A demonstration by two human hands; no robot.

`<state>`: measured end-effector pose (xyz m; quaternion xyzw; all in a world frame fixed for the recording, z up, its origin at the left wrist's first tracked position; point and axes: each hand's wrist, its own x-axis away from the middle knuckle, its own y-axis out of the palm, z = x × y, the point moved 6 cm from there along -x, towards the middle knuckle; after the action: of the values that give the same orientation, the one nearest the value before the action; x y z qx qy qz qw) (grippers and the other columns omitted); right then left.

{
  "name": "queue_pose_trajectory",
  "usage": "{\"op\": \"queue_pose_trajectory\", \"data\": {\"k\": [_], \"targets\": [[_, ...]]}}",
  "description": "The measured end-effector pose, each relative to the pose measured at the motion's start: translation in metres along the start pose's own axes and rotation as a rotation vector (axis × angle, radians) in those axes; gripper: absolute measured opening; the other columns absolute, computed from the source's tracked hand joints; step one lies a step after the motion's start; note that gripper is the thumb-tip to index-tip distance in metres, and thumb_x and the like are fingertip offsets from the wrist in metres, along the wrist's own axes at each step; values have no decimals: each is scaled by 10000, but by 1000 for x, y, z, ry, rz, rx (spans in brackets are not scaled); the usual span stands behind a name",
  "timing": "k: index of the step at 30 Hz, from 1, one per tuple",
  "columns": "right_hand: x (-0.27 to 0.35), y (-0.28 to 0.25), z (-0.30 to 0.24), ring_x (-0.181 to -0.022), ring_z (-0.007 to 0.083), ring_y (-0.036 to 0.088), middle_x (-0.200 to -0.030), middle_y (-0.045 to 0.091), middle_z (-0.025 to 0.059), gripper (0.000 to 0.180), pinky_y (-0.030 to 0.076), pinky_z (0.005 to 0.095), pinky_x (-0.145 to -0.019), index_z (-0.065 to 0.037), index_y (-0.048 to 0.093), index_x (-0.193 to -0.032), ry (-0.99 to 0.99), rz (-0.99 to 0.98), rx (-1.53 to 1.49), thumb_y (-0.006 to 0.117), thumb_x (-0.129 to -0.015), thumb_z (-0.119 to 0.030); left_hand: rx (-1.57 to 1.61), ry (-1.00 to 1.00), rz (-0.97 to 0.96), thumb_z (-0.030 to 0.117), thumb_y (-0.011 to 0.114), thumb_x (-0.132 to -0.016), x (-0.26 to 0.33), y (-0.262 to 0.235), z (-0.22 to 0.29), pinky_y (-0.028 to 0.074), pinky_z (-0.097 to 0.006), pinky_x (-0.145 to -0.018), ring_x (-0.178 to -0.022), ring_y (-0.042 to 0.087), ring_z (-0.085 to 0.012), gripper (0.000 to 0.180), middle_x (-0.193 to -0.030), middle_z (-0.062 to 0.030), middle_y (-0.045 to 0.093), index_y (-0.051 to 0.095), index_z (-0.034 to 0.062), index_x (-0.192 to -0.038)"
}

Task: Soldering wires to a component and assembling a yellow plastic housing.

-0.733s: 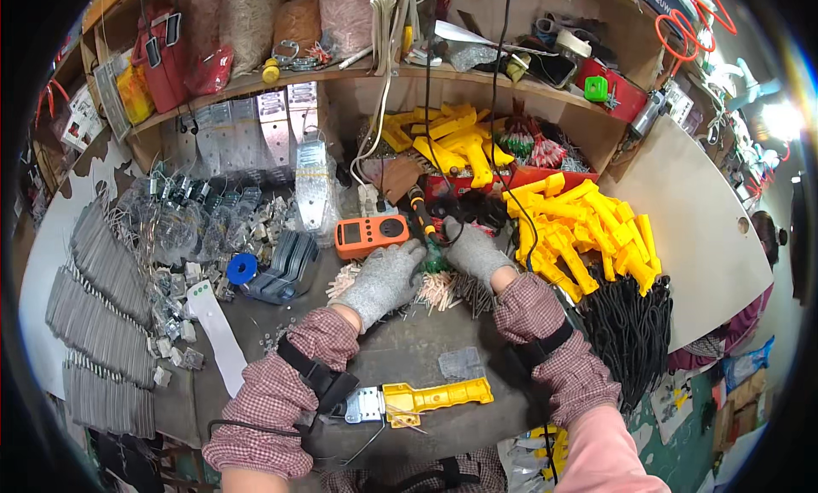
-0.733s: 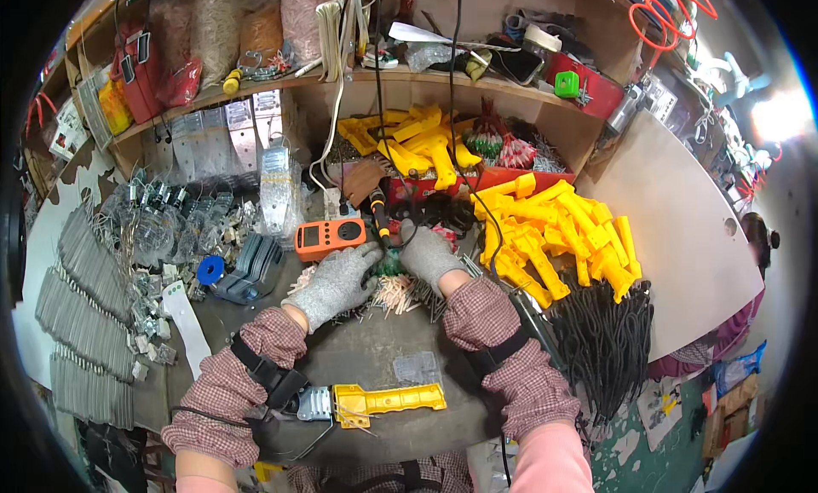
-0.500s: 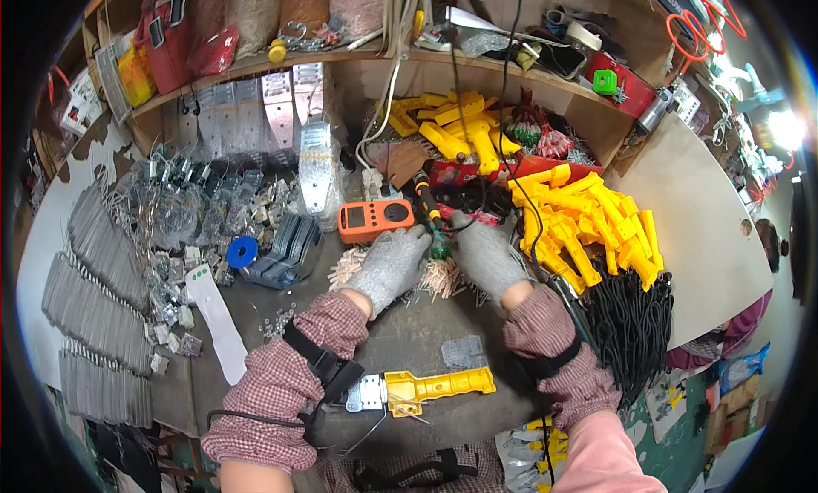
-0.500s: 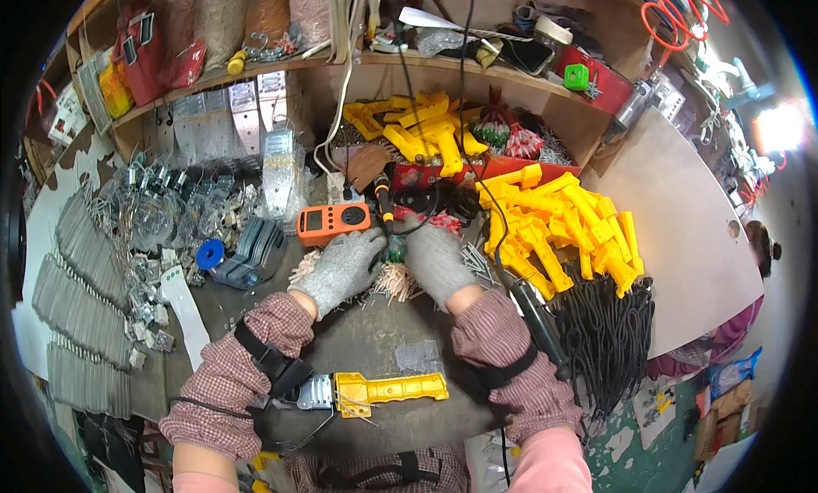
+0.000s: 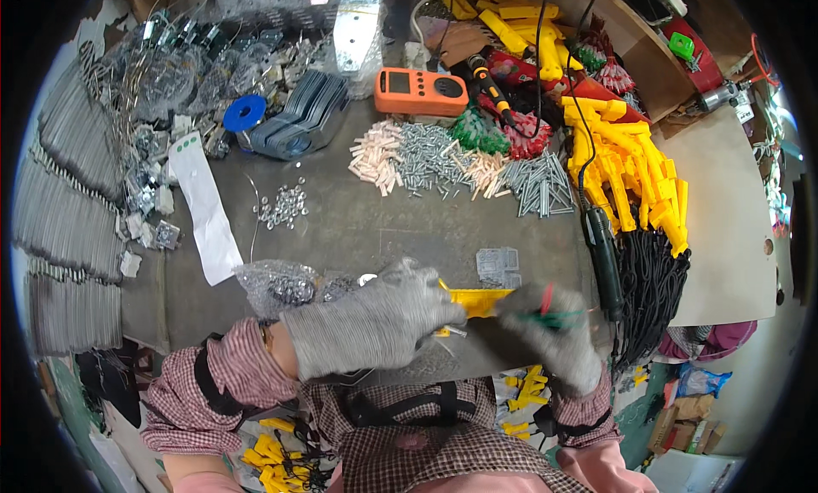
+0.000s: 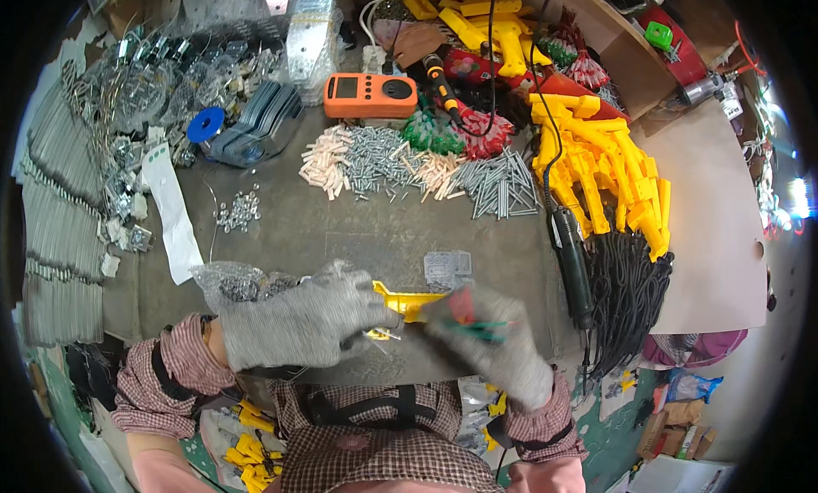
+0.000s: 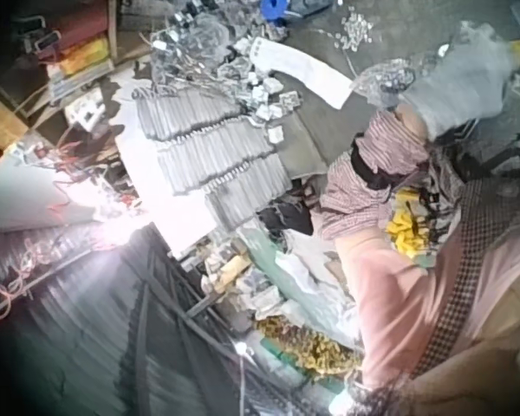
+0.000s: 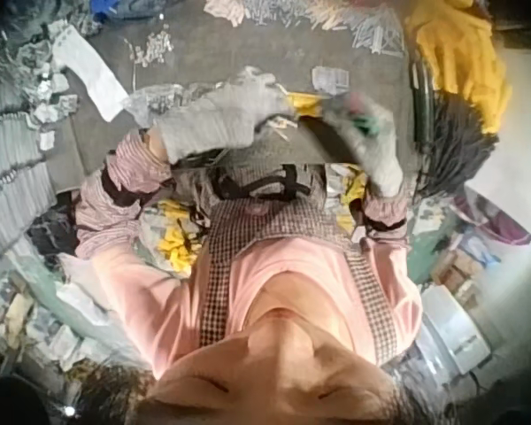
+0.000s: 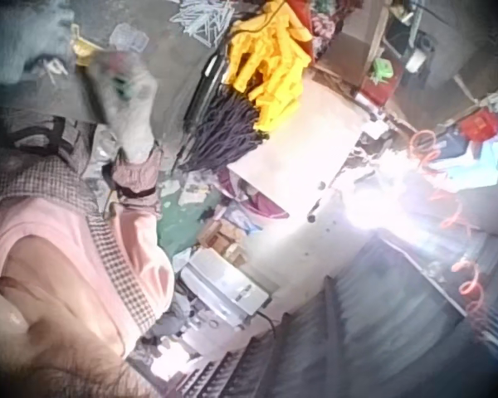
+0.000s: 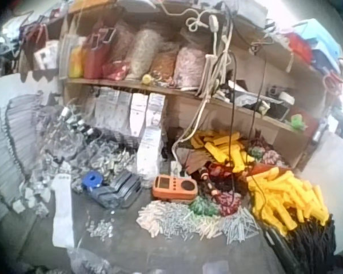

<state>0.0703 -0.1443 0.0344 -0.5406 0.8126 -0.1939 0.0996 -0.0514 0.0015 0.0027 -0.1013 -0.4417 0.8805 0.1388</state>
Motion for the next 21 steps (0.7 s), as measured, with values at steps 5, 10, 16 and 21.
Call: {"op": "queue_pose_trajectory", "data": {"k": [5,10,16,21], "targets": [[3,50,-11,-1020,343,697,-1142,691,164,341,564,404,-875,-76,691,-1242,-148,-204,398,699,-902,-98,958,-353,436,59,668,-969,16,-11,-42,497,-225,-855,-973,560,-50,324,-1058,6,636,616,11,-1285],[-10,69,9,-1044,354,688,-1199,680,149,391,552,417,-904,-99,657,-1312,-99,-292,522,666,-924,-149,1027,-312,486,41,672,-965,22,-18,-44,495,-254,-936,-1018,573,-73,371,-1037,1,598,597,30,-1329],[-14,69,5,-1068,365,681,-1201,683,163,379,541,415,-931,-89,659,-1308,-83,-307,526,660,-934,-145,977,-300,460,93,723,-931,52,-28,-53,499,-309,-981,-1053,577,-138,552,-1120,-49,586,526,77,-1446],[-19,64,8,-1081,364,681,-1189,694,176,376,535,423,-952,-80,659,-1307,21,-303,397,655,-935,-137,337,-340,120,326,796,-867,73,-26,-43,462,-453,-1103,-1288,569,-334,794,-1380,-186,560,427,152,-1548]]}}
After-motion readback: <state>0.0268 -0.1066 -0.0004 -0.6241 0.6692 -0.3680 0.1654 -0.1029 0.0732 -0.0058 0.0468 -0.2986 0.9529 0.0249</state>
